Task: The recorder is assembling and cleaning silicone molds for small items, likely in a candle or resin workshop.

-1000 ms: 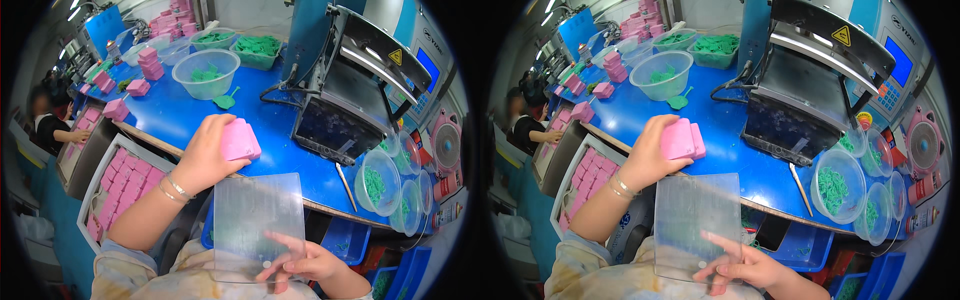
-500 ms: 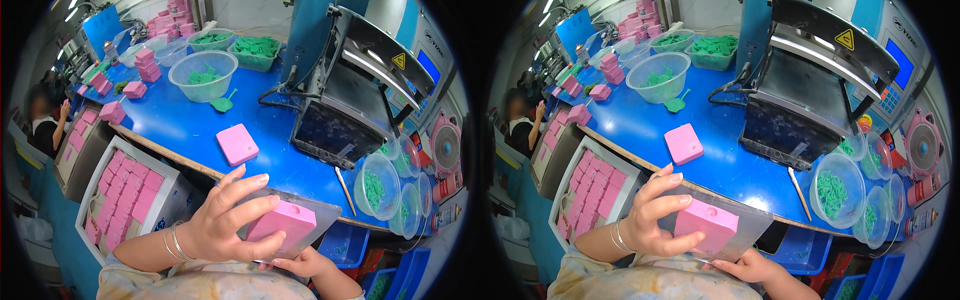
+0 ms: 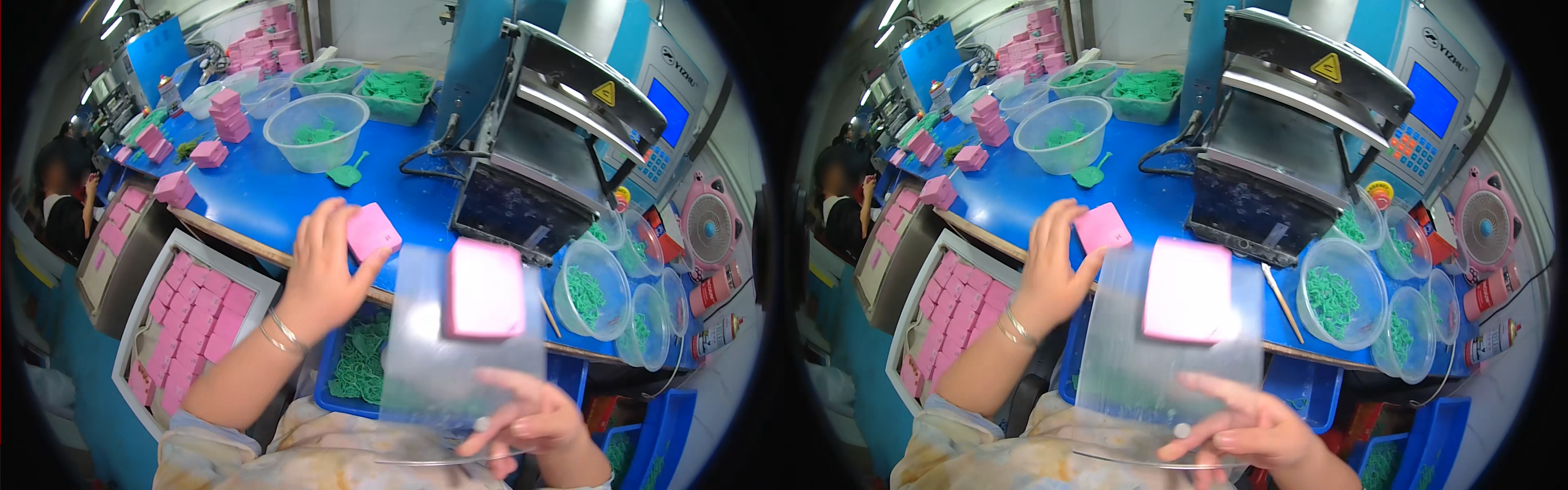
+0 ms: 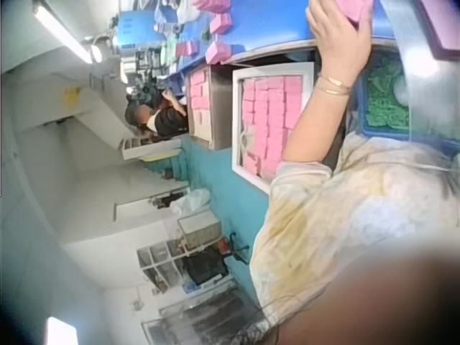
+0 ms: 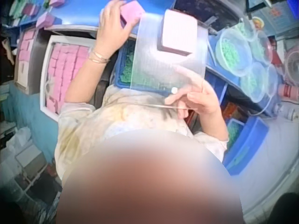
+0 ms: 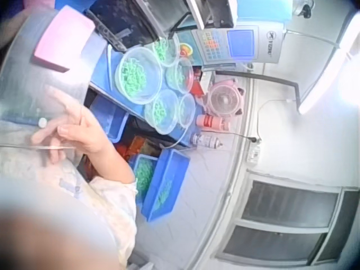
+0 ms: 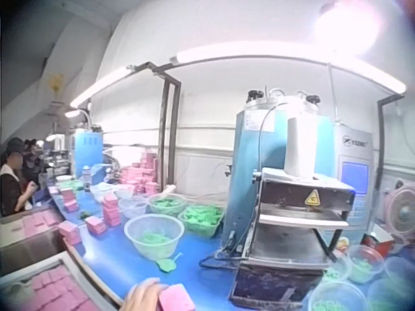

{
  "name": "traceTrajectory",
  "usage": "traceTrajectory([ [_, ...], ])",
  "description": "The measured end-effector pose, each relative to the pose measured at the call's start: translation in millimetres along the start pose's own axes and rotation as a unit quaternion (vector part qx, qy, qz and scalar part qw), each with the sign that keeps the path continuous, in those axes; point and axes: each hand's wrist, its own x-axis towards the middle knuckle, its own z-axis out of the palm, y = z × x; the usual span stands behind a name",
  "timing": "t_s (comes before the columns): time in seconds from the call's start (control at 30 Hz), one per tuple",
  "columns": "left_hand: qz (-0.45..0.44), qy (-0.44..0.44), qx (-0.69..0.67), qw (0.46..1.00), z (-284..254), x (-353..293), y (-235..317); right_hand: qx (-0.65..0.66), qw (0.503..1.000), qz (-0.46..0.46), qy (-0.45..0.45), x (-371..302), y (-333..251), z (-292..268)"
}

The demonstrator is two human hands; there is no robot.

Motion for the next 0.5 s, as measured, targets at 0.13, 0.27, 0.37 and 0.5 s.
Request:
traceTrajectory([
  [0.13, -0.05, -0.065, 0.033, 0.996, 9, 13, -25, -0.017, 0.993, -0.115, -0.027, 1, -37, 33],
  [0.27, -0.084, -0.152, -0.01, 0.985, 6, 19, -20, -0.079, 0.983, -0.167, 0.007, 6, -64, 44],
  [0.37, -0.073, -0.16, -0.015, 0.984, 3, 14, -22, -0.066, 0.982, -0.178, 0.019, 15, -81, 36],
  [0.5, -0.072, -0.153, -0.025, 0.985, 4, 12, -20, -0.148, 0.946, -0.271, 0.101, 27, -104, 27],
])
